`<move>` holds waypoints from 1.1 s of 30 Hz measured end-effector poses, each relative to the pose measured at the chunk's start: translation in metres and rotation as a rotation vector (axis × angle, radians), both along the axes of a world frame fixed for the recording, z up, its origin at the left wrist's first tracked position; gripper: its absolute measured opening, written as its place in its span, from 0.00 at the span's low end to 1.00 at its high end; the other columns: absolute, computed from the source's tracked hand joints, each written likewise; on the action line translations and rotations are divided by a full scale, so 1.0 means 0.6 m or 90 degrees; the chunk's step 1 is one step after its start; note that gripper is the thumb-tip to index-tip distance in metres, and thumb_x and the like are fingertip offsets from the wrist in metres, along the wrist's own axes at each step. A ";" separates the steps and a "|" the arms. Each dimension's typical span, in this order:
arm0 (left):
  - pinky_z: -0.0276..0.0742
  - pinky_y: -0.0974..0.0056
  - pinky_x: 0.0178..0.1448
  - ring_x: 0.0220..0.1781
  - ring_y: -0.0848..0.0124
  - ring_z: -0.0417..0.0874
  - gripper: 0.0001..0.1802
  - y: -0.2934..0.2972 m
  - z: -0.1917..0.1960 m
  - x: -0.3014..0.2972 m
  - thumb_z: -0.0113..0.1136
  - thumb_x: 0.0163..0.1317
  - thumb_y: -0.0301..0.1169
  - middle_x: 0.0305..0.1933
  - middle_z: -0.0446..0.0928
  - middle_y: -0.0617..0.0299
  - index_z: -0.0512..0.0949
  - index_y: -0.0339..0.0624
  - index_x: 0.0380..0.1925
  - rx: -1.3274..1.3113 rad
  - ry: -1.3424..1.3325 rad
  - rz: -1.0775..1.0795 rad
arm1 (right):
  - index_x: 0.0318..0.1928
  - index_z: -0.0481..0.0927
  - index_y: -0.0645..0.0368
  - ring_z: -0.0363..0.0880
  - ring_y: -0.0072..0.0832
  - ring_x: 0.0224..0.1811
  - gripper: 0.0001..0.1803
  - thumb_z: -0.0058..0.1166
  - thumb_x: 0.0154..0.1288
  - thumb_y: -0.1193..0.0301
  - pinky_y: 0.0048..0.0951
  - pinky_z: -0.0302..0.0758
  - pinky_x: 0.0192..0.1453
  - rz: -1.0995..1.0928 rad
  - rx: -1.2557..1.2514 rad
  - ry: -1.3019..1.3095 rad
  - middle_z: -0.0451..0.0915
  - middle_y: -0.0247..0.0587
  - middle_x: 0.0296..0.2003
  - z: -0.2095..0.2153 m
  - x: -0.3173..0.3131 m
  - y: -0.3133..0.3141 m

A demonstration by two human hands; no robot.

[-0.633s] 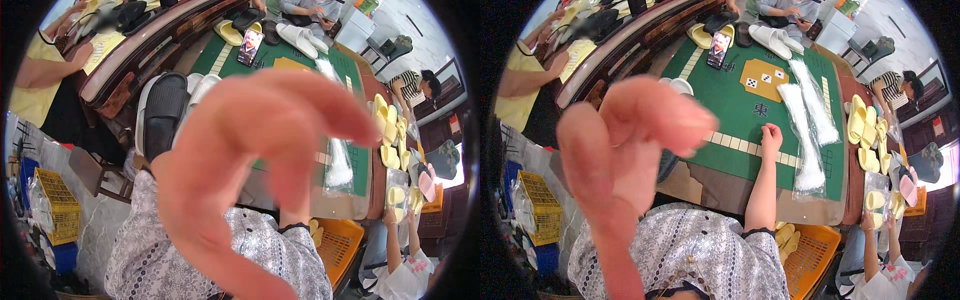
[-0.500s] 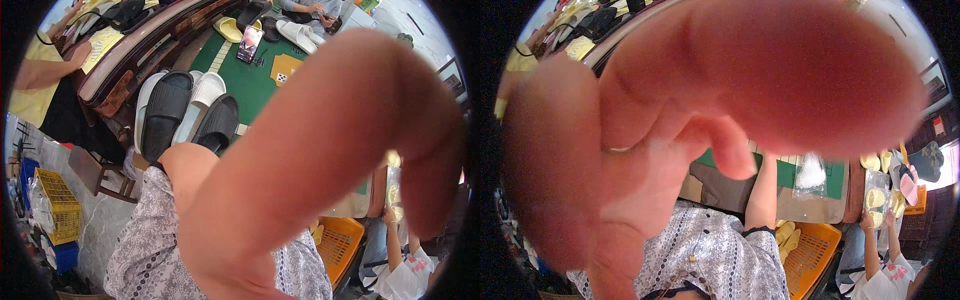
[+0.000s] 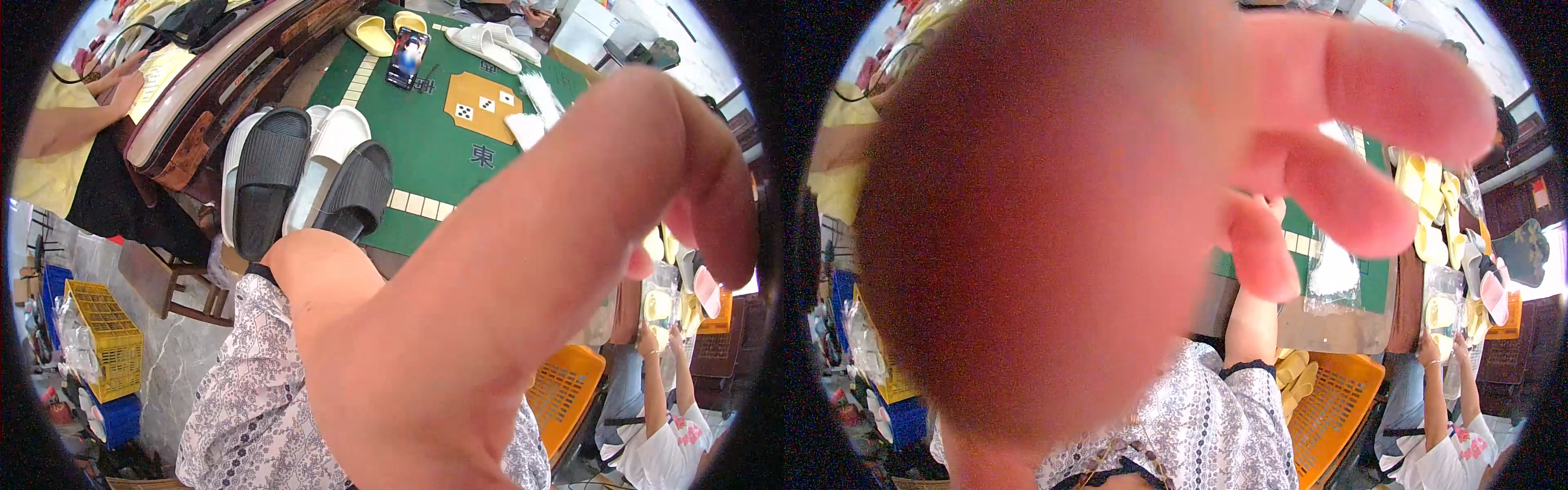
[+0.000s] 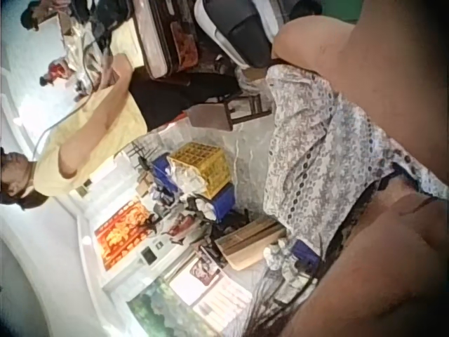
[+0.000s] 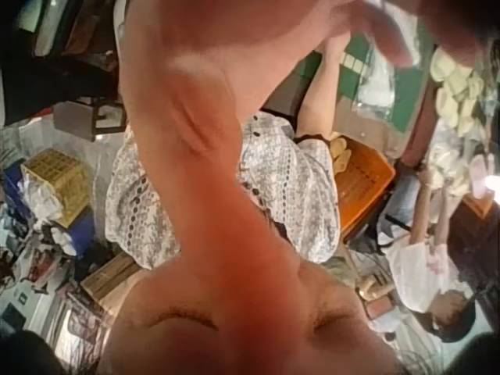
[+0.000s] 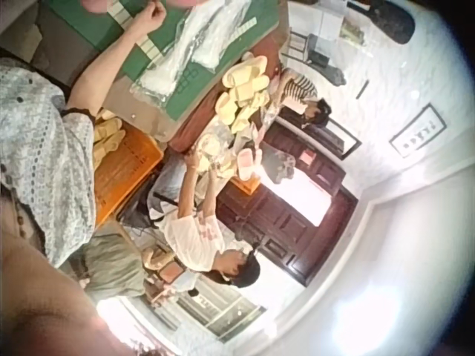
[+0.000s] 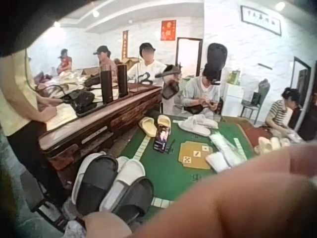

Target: The person pairs slippers together by threading and securing plastic fasteners through each pair by hand.

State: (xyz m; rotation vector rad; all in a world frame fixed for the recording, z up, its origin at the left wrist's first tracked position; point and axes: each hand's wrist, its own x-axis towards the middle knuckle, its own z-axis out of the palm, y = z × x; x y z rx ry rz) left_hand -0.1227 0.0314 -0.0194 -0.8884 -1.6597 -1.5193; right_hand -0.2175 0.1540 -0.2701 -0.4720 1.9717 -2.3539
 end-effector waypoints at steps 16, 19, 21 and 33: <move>0.67 0.54 0.60 0.54 0.54 0.73 0.45 -0.032 -0.034 0.098 0.76 0.38 0.57 0.57 0.68 0.37 0.67 0.45 0.51 0.064 -0.011 -0.074 | 0.52 0.76 0.63 0.76 0.40 0.53 0.25 0.55 0.63 0.56 0.38 0.72 0.56 -0.033 0.101 0.067 0.80 0.48 0.49 0.007 0.000 0.037; 0.67 0.54 0.60 0.54 0.54 0.73 0.45 -0.022 -0.039 0.093 0.76 0.39 0.57 0.57 0.68 0.37 0.67 0.45 0.51 0.079 -0.018 -0.083 | 0.53 0.76 0.62 0.76 0.39 0.54 0.25 0.55 0.63 0.56 0.38 0.72 0.56 -0.048 0.121 0.061 0.80 0.48 0.49 -0.007 -0.002 0.040; 0.67 0.54 0.60 0.54 0.54 0.73 0.44 -0.034 -0.033 0.087 0.76 0.39 0.57 0.57 0.68 0.37 0.67 0.45 0.50 0.085 -0.016 -0.080 | 0.53 0.76 0.62 0.76 0.39 0.54 0.26 0.55 0.62 0.56 0.37 0.73 0.56 -0.050 0.131 0.064 0.80 0.49 0.50 -0.009 -0.009 0.037; 0.67 0.55 0.60 0.54 0.55 0.73 0.44 -0.026 -0.025 0.078 0.76 0.39 0.57 0.57 0.68 0.37 0.67 0.45 0.50 0.130 -0.012 -0.112 | 0.43 0.76 0.55 0.65 0.15 0.17 0.13 0.61 0.58 0.70 0.21 0.66 0.21 -0.147 0.145 -0.137 0.74 0.28 0.23 -0.201 -0.150 0.112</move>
